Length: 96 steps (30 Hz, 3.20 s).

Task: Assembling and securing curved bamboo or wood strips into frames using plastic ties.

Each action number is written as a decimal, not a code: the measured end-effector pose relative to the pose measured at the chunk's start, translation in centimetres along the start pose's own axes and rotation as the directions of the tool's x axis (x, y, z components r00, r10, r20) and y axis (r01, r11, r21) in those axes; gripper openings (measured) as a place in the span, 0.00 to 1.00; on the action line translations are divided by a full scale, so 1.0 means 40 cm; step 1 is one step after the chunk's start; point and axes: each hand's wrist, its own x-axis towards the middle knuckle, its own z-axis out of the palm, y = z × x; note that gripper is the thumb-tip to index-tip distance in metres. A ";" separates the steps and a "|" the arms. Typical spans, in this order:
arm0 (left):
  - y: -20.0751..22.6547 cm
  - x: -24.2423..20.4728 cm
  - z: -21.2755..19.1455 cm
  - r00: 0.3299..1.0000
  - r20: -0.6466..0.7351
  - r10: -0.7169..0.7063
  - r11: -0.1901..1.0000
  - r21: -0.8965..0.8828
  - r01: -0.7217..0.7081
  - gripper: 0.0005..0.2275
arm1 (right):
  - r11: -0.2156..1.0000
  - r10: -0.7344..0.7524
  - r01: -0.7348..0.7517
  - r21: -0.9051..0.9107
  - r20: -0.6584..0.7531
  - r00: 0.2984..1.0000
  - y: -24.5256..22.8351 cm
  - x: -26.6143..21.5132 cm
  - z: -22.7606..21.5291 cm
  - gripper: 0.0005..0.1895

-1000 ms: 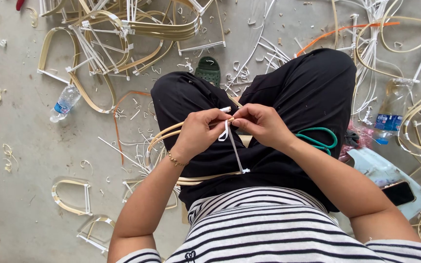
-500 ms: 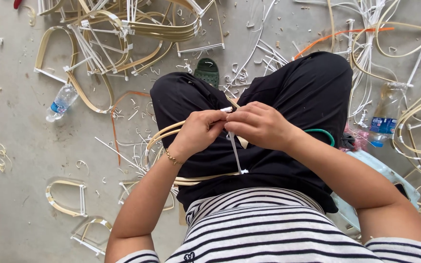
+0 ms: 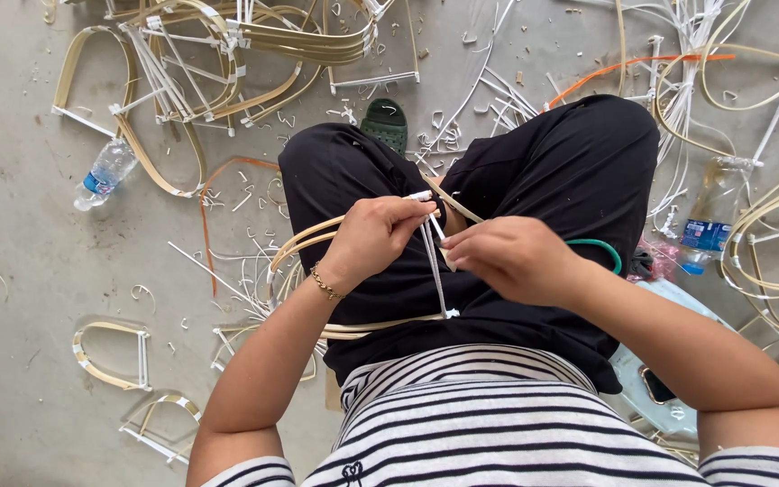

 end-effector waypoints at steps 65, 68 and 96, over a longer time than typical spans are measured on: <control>0.123 -0.093 -0.007 0.954 -0.140 0.264 0.949 0.213 -0.232 0.05 | 0.567 0.588 -0.651 0.505 0.305 0.749 0.032 0.032 0.059 0.08; 0.132 -0.076 -0.040 0.999 -0.044 0.011 0.998 0.061 -0.008 0.03 | 0.881 0.445 -0.469 0.056 0.231 0.865 -0.002 0.049 -0.007 0.07; 0.058 -0.030 0.008 0.998 -0.042 -0.036 0.993 0.114 0.040 0.08 | 0.926 0.306 -0.347 0.149 0.242 0.921 0.059 0.105 -0.034 0.14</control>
